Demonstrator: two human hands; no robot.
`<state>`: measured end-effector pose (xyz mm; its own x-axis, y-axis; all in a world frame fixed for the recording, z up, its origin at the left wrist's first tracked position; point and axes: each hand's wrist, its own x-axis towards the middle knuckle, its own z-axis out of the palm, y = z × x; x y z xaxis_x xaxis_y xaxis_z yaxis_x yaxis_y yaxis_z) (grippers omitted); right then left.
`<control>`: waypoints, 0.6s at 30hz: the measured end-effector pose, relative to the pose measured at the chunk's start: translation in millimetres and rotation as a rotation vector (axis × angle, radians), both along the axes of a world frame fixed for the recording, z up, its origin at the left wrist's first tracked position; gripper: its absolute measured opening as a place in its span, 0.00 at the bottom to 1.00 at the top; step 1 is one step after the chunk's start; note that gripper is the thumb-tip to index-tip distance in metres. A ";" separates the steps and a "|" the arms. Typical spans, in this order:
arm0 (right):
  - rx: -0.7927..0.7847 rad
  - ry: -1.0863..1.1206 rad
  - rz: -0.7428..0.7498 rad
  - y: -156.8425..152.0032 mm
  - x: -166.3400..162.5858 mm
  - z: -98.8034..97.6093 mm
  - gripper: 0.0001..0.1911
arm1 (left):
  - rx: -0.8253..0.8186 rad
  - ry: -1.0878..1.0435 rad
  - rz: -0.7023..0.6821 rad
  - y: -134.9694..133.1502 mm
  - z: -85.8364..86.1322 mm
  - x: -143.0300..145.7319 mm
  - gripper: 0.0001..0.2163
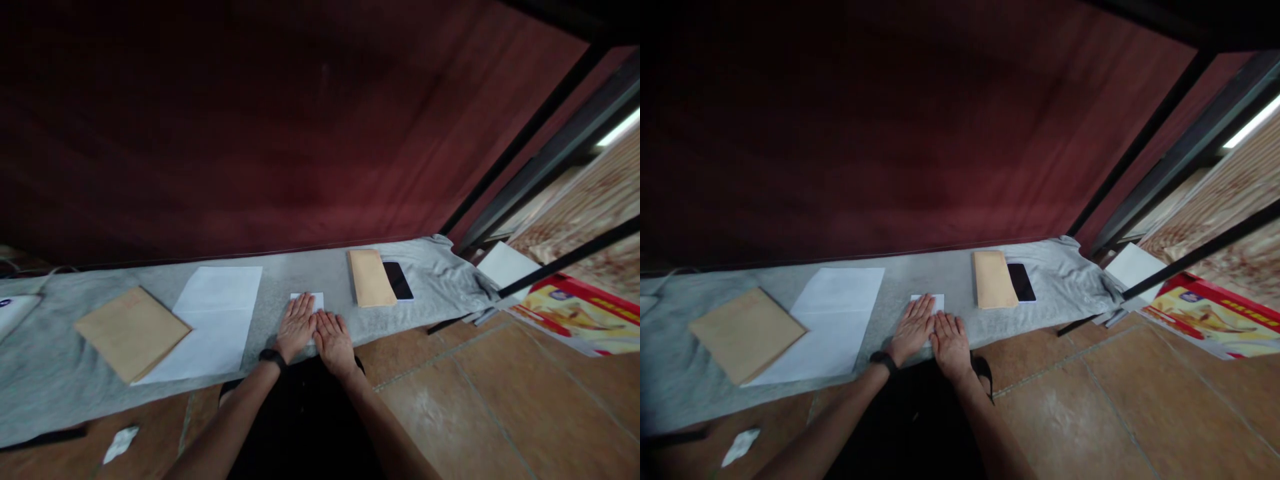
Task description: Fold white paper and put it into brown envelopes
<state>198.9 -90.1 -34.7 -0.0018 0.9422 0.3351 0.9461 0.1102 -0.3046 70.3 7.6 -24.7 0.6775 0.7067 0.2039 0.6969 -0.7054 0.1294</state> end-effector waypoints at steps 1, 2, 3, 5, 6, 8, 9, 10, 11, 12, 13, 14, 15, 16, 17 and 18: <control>-0.007 -0.006 0.001 -0.4 0.0 0.7 0.24 | 0.007 0.004 0.017 1.4 0.0 -0.7 0.26; -0.012 -0.010 -0.002 -0.9 0.0 1.3 0.24 | 0.010 0.008 0.034 2.5 -0.2 -1.7 0.26; -0.016 -0.016 -0.008 -1.6 -0.1 1.6 0.25 | 0.011 0.012 0.049 3.4 -0.7 -2.8 0.27; -0.017 -0.027 -0.028 -3.3 -0.2 1.1 0.25 | 0.004 0.018 0.079 3.8 -2.1 -5.8 0.27; -0.013 -0.033 -0.036 -4.2 -0.1 0.4 0.25 | 0.000 0.020 0.094 3.5 -2.9 -7.6 0.27; -0.005 -0.042 -0.042 -6.0 0.3 -1.6 0.25 | -0.005 0.019 0.115 1.9 -4.1 -11.9 0.28; -0.002 -0.044 -0.040 -6.8 0.6 -2.6 0.25 | -0.005 0.018 0.119 0.8 -4.5 -14.2 0.28; -0.001 -0.045 -0.039 -7.6 1.0 -3.6 0.25 | -0.004 0.015 0.118 -0.4 -4.7 -16.4 0.29; -0.002 -0.045 -0.039 -8.2 1.5 -4.3 0.25 | -0.001 0.011 0.116 -1.7 -4.7 -18.6 0.29; -0.003 -0.045 -0.039 -8.7 1.9 -4.9 0.25 | 0.003 0.007 0.116 -2.9 -4.5 -20.7 0.29; -0.005 -0.046 -0.039 -9.1 2.3 -5.2 0.25 | 0.007 0.002 0.117 -4.0 -4.3 -22.6 0.29; -0.007 -0.048 -0.040 -9.4 2.7 -5.3 0.25 | 0.011 -0.001 0.118 -5.0 -4.1 -24.6 0.29; -0.009 -0.050 -0.040 -9.8 3.0 -5.3 0.26 | 0.013 -0.004 0.121 -6.0 -3.9 -26.5 0.29; -0.010 -0.053 -0.042 -10.1 3.2 -5.2 0.26 | 0.014 -0.004 0.125 -6.8 -3.7 -28.6 0.29; -0.010 -0.056 -0.044 -10.4 3.4 -5.0 0.26 | 0.014 -0.004 0.130 -7.6 -3.4 -30.8 0.29; -0.009 -0.059 -0.048 -10.8 3.6 -4.9 0.25 | 0.013 -0.003 0.134 -8.3 -3.2 -33.2 0.29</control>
<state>202.5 -100.9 -39.6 0.0234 0.9448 0.3269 0.9666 0.0621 -0.2486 37.1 -0.7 -27.9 0.5765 0.7881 0.2158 0.7845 -0.6077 0.1233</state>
